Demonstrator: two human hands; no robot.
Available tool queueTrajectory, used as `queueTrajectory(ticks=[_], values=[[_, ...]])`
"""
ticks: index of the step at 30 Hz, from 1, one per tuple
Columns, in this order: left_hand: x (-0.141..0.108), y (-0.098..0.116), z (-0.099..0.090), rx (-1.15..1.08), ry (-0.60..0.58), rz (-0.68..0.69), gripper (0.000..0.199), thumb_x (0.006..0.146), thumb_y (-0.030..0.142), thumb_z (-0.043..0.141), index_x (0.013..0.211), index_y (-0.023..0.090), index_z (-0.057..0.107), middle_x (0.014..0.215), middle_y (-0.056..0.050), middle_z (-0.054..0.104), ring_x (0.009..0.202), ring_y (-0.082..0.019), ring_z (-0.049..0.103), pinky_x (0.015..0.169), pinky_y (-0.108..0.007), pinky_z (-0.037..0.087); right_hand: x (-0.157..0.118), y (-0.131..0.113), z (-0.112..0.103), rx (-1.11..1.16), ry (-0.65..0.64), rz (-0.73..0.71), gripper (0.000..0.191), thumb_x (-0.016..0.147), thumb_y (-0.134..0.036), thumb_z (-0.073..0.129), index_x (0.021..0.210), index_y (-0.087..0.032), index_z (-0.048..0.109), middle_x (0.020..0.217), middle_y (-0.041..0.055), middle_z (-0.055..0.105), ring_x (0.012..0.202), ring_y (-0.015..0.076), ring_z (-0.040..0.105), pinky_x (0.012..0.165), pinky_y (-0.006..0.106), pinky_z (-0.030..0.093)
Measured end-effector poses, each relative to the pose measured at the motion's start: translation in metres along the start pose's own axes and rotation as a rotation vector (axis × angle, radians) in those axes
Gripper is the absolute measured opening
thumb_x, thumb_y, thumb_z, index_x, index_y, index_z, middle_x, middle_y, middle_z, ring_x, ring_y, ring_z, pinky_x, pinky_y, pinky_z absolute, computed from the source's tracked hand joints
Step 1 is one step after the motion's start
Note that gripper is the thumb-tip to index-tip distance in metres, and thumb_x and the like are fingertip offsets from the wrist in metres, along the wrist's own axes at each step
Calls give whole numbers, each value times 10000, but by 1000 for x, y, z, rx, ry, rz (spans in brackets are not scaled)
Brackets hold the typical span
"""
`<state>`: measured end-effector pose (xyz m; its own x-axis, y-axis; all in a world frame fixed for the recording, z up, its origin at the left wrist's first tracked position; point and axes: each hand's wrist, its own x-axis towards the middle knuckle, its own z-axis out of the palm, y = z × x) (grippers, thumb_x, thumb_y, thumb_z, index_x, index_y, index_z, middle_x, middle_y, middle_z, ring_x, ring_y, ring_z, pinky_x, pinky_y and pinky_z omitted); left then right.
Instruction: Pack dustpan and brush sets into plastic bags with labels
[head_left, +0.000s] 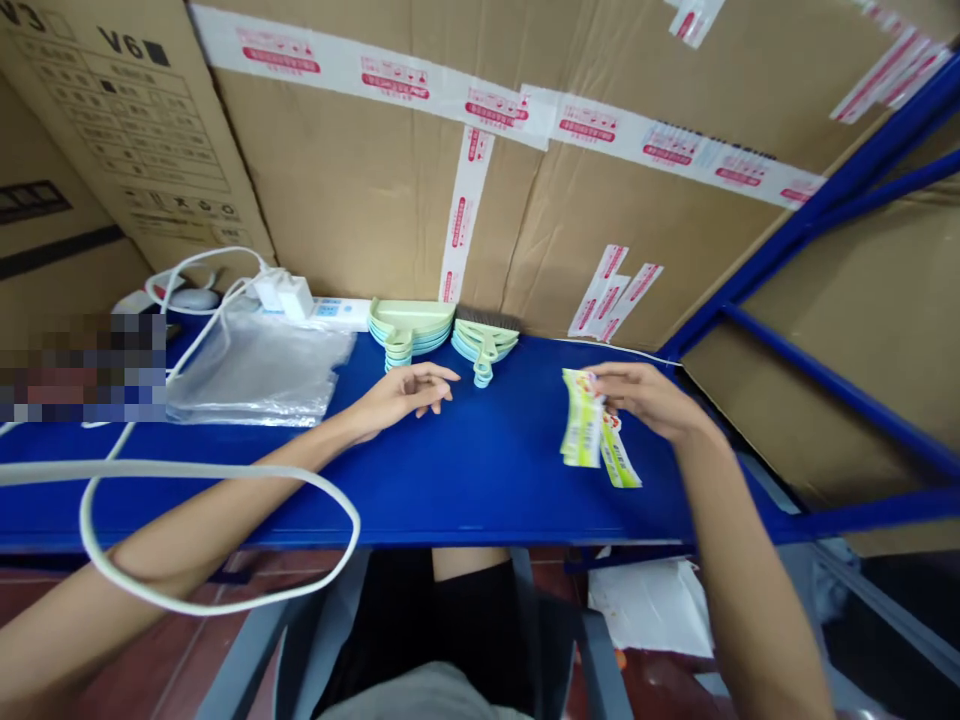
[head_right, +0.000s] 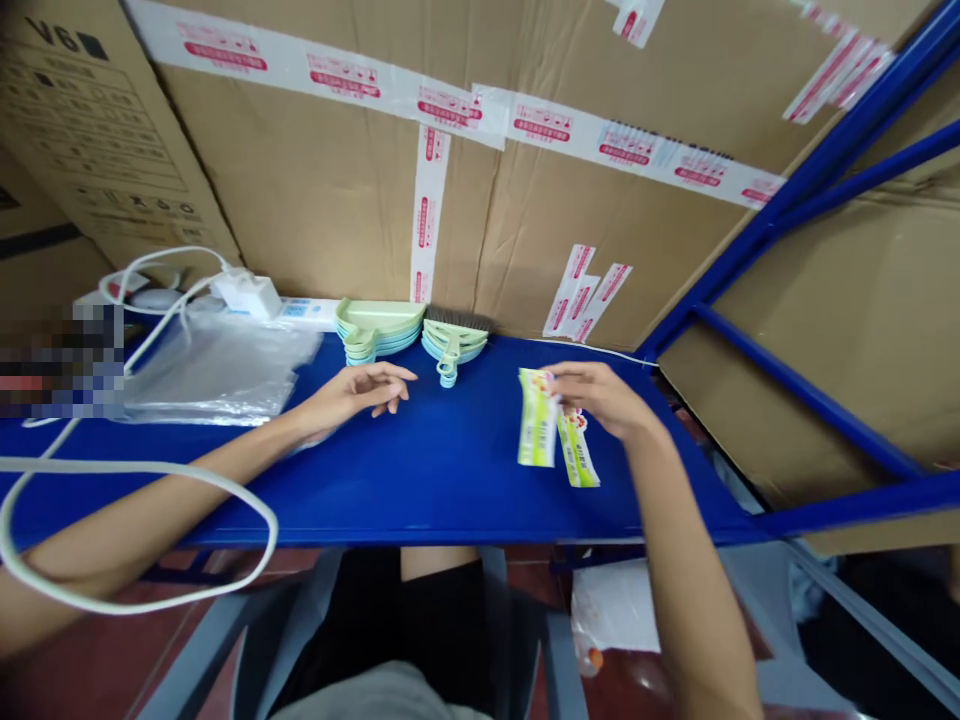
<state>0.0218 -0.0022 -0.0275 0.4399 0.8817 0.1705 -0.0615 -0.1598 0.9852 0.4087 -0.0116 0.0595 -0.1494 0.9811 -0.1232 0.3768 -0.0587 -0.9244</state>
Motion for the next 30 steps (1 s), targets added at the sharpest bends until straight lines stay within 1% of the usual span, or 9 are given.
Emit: queueTrajectory(ticks=[3,5,7,10,13,17,21,25,30], values=[[0,0,1,38,-59,-31,409,925,487,761,1175,163,750,951,-81,727,745,-157,641,573,-250,430,-9,35,-49,-153,30,143,501,642,-451,889,1022,-134,807,849,123,768,634,155,603,546,288,431],[0,0,1,67,-99,-47,421,936,509,740,1166,156,749,947,-78,723,754,-157,646,577,-247,433,-7,59,-64,-243,61,144,531,657,-485,853,1041,-122,794,817,112,765,636,166,609,553,288,432],[0,1,2,89,-117,-52,433,939,524,733,1151,147,748,940,-77,721,753,-154,646,580,-244,435,-4,75,-66,-379,111,126,547,721,-493,779,1109,-108,777,817,115,771,677,199,649,574,298,457],[0,2,1,90,-100,-40,446,931,541,734,1126,140,748,906,-72,718,735,-151,638,571,-241,426,-3,81,-55,-724,254,112,562,860,-464,640,1306,-133,723,977,137,805,848,270,731,716,363,541],[0,1,0,96,-79,-32,430,929,530,739,1117,143,749,896,-67,716,734,-150,638,574,-240,425,-9,72,-39,-1052,359,199,625,949,-560,559,1475,-232,632,1228,152,773,1115,369,718,913,488,542],[-1,1,-1,122,-95,-47,402,925,501,753,1116,148,747,901,-69,723,735,-153,646,585,-245,441,-14,57,-15,-1166,198,332,858,923,-706,574,1632,-241,439,1344,232,676,1232,421,660,959,501,517],[-2,0,-1,148,-107,-55,378,917,476,767,1111,152,752,896,-70,726,738,-156,650,588,-247,453,-5,46,9,-1187,82,354,705,931,-550,612,1550,-230,504,1199,203,678,1222,397,634,925,436,504],[-1,-2,-3,159,-79,-34,357,907,457,777,1096,155,755,879,-69,727,721,-151,648,580,-243,459,8,39,26,-1224,73,331,569,915,-510,632,1397,-211,586,1112,185,672,1212,397,610,903,422,493],[1,-4,-5,218,-55,17,332,920,451,737,1069,154,747,852,-71,741,689,-157,664,559,-248,464,17,38,26,-1256,109,350,559,915,-487,638,1402,-216,590,1149,186,672,1173,379,643,897,437,504]])
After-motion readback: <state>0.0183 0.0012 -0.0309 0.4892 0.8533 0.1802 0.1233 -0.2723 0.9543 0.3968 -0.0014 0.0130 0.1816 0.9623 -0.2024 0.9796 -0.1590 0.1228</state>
